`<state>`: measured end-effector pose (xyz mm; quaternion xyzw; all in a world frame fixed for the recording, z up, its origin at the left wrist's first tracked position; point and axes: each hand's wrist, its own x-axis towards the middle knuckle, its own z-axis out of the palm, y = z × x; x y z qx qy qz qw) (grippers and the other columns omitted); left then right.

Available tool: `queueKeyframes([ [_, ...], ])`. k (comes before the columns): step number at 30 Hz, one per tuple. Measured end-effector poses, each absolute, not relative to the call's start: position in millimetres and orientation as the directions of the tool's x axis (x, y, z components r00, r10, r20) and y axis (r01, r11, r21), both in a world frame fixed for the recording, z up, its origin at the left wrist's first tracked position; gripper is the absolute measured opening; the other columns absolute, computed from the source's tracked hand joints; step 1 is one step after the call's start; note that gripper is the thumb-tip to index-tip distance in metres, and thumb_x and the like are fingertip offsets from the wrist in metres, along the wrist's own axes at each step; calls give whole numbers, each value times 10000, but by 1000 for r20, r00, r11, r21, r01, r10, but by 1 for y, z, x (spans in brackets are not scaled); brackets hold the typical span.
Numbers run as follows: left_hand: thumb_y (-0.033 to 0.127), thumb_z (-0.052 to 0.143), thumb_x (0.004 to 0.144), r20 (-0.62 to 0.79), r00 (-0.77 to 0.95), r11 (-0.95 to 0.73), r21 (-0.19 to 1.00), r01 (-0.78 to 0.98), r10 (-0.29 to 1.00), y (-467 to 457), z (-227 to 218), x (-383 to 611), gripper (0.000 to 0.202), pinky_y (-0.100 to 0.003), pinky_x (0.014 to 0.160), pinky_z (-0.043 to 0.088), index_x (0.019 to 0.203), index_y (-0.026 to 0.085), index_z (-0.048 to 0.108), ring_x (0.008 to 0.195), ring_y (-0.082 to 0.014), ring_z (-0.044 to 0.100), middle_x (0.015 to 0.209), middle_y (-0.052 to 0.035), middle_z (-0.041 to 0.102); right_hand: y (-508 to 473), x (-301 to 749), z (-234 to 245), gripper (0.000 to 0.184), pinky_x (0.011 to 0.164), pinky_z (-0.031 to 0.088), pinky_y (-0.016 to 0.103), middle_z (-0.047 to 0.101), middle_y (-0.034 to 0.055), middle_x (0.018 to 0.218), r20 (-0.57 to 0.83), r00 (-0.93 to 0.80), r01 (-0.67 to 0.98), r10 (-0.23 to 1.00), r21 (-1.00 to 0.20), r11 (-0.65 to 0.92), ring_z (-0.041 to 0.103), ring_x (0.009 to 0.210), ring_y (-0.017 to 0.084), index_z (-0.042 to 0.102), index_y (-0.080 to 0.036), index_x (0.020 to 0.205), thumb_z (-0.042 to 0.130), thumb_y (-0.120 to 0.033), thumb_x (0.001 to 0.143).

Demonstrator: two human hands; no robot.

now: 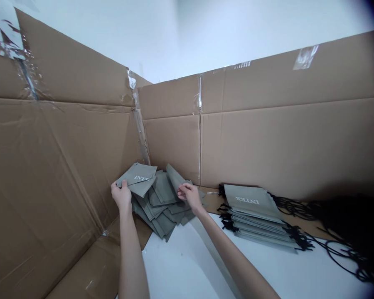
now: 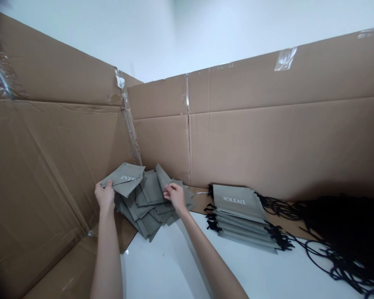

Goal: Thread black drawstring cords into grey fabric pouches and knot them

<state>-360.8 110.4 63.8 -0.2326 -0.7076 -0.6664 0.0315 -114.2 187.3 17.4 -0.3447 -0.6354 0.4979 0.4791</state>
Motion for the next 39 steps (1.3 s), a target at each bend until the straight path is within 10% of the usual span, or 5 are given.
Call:
queueKeyframes([
  [11,327,617,938,337,-571,-1,862,507,748,105,107,-300,564,-541,1202,231,1439,145,433,1468,-335,272,1570,-171,328,135,37,127,273,636,394,251,557,-22,664,588,-225,-4,777,-798,602,505,650,130,606,-172,691,680,-393,832],
  [16,565,532,941,317,-82,-248,857,452,945,84,140,-235,593,-363,1145,373,1439,252,466,1427,-266,396,1560,-88,404,89,98,157,250,652,431,243,582,-11,689,516,-485,4,706,-806,593,531,657,120,651,-182,726,674,-374,884],
  [22,485,735,815,216,488,-364,902,234,846,67,153,-153,562,-353,904,541,1284,207,598,1078,-267,662,1225,-110,674,51,143,144,290,635,467,222,564,-16,656,352,-459,31,815,-911,411,544,622,101,638,-179,703,700,-401,878],
  [32,490,616,879,143,508,-333,893,303,849,70,129,-110,402,-309,775,514,1140,185,640,924,-228,660,1073,-69,698,41,248,94,403,686,513,306,712,80,929,318,-132,610,939,-721,330,648,789,209,673,-191,962,573,-576,897],
  [39,524,573,881,154,484,-349,872,343,861,60,133,-101,455,-314,772,524,1191,196,633,931,-242,657,1093,-74,698,64,348,56,353,869,501,421,657,167,1225,372,332,897,867,-407,-169,630,1107,338,616,-147,1187,541,-328,894],
])
